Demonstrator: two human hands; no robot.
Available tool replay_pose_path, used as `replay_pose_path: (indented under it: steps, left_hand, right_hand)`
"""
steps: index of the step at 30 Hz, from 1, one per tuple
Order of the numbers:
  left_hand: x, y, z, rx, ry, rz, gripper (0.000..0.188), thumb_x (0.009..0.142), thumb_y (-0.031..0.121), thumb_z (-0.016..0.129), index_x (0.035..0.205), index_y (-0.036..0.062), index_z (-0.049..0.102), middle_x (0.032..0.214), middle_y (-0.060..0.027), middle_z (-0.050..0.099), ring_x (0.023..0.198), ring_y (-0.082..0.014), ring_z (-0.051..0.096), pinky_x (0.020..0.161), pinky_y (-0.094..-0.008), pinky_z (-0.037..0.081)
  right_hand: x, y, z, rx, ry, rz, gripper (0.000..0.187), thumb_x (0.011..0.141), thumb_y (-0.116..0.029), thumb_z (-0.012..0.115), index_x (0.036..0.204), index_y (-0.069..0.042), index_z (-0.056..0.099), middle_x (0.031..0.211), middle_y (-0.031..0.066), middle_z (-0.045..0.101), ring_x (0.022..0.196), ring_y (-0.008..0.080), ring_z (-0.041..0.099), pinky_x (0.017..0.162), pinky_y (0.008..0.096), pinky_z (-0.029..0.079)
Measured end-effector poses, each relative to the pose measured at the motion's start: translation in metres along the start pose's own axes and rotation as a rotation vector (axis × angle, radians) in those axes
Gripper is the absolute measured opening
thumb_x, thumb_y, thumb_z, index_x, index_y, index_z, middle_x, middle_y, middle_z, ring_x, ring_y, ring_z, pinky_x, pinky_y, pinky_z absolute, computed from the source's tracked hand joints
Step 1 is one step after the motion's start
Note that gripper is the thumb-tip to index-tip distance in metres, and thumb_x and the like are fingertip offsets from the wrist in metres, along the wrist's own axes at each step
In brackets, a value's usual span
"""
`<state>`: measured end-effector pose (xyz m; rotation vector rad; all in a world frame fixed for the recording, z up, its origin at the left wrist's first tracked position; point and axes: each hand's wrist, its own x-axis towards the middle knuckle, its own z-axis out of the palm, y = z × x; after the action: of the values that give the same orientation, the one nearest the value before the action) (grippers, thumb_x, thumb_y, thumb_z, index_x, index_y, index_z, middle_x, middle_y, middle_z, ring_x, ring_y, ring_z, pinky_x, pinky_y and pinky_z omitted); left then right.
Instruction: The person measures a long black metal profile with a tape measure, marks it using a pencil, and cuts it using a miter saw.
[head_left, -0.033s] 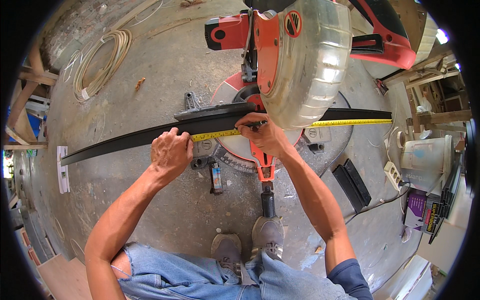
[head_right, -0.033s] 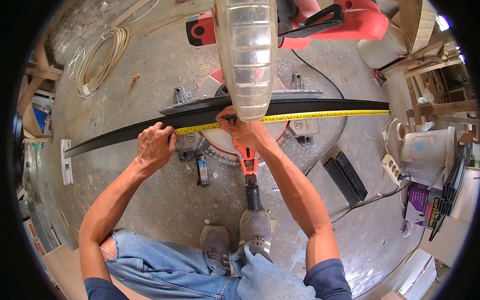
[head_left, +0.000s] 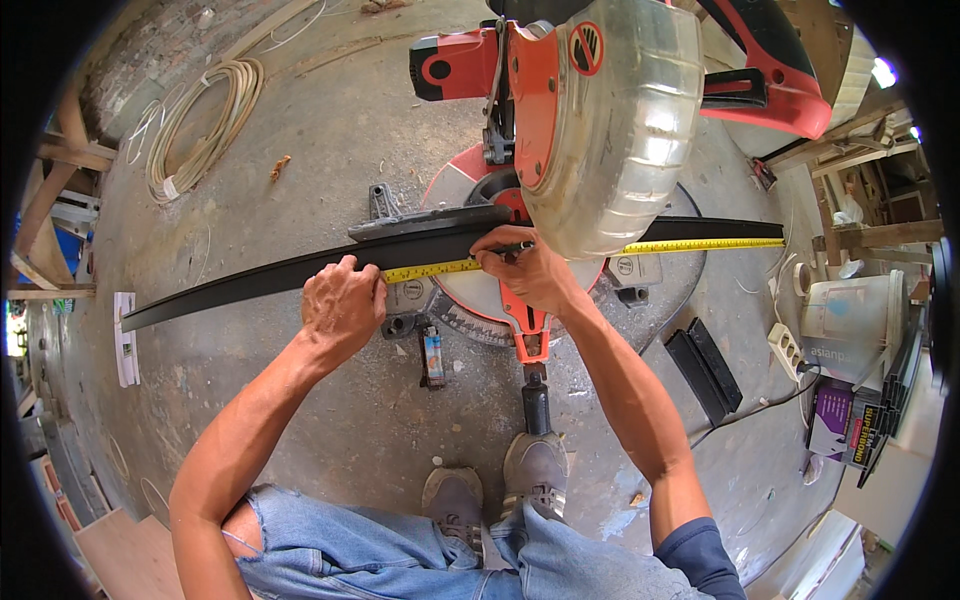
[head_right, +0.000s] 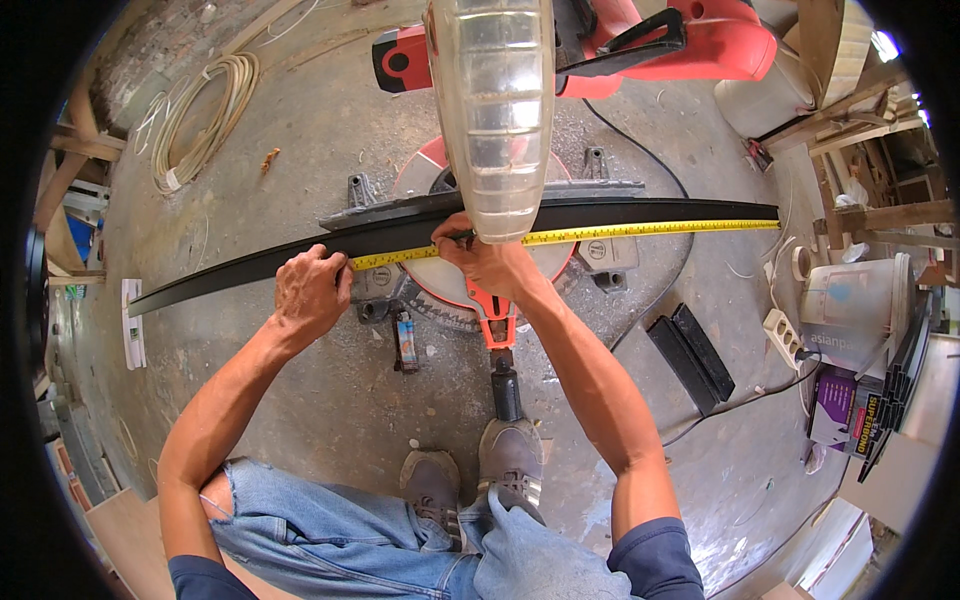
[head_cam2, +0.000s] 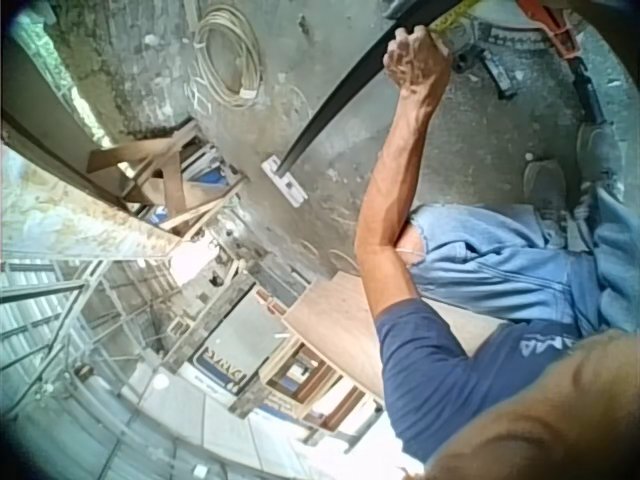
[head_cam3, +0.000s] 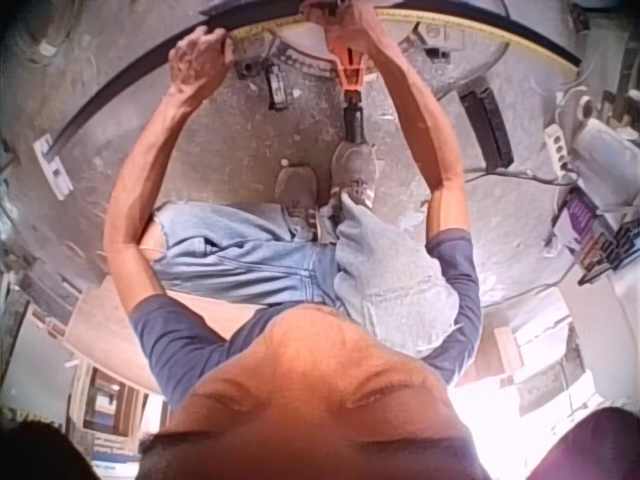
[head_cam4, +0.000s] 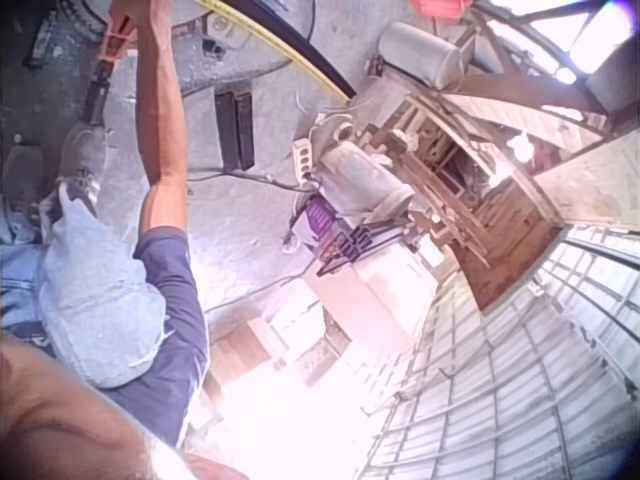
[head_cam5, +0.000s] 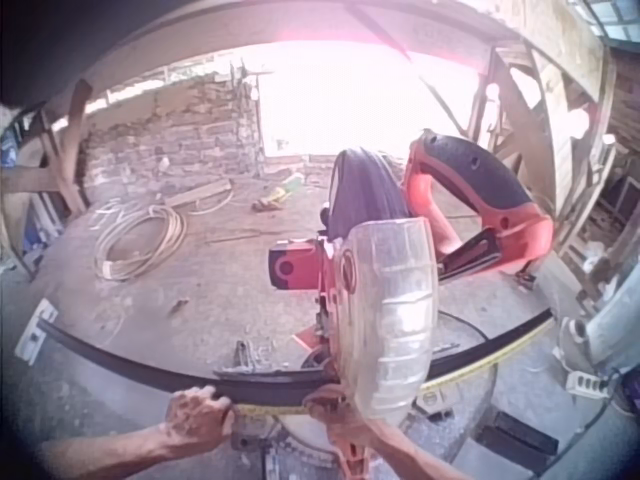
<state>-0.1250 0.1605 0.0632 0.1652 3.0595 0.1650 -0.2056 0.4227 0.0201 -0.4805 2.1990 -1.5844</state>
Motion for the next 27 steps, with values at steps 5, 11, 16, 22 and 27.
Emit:
replay_pose_path:
  steps: [5,11,16,22,27]
  left_hand:
    - [0.0002,0.0007,-0.0004,-0.001,-0.017,-0.007,0.02,0.091,0.021,0.066,0.09,0.0031,0.073,0.08,-0.0158,0.064,0.071,-0.0322,0.067,0.065,-0.0439,0.054]
    - [0.0001,0.0004,-0.0012,0.022,-0.01,0.024,0.022,0.092,0.02,0.064,0.089,0.0006,0.073,0.078,-0.0162,0.064,0.069,-0.0278,0.068,0.062,-0.0397,0.056]
    - [0.0002,0.0009,-0.0013,-0.006,-0.006,0.005,0.021,0.092,0.021,0.066,0.091,0.0014,0.073,0.08,-0.0159,0.063,0.069,-0.031,0.067,0.064,-0.0429,0.054]
    - [0.0007,0.0026,-0.0032,0.011,-0.029,0.0,0.021,0.092,0.021,0.064,0.09,0.0011,0.073,0.079,-0.0161,0.064,0.072,-0.0287,0.068,0.065,-0.0412,0.056]
    - [-0.0002,0.0012,-0.0028,0.014,-0.006,0.01,0.022,0.091,0.021,0.064,0.089,0.0012,0.073,0.08,-0.0167,0.064,0.073,-0.0301,0.068,0.066,-0.0423,0.057]
  right_hand:
    - [-0.0006,-0.002,0.0004,0.002,0.016,-0.003,0.017,0.092,-0.017,0.068,0.101,-0.003,0.074,0.085,0.0026,0.067,0.071,0.0105,0.053,0.066,0.0285,0.046]
    - [-0.0017,-0.0046,0.0006,0.005,0.017,0.017,0.018,0.093,-0.018,0.068,0.101,-0.003,0.074,0.083,0.0005,0.066,0.07,0.0079,0.051,0.065,0.027,0.045]
    - [-0.0014,-0.0032,0.0,-0.006,0.005,0.05,0.018,0.091,-0.016,0.067,0.104,-0.004,0.073,0.087,0.0046,0.067,0.07,0.0133,0.054,0.065,0.0302,0.046]
    - [-0.0011,-0.003,-0.0003,-0.004,-0.002,0.033,0.018,0.091,-0.017,0.068,0.103,-0.005,0.073,0.088,0.0051,0.068,0.071,0.0133,0.054,0.065,0.0303,0.046]
    - [-0.0013,-0.0047,0.0004,-0.01,0.011,0.013,0.018,0.093,-0.017,0.068,0.102,-0.003,0.074,0.083,0.0017,0.067,0.07,0.0087,0.051,0.065,0.0278,0.045]
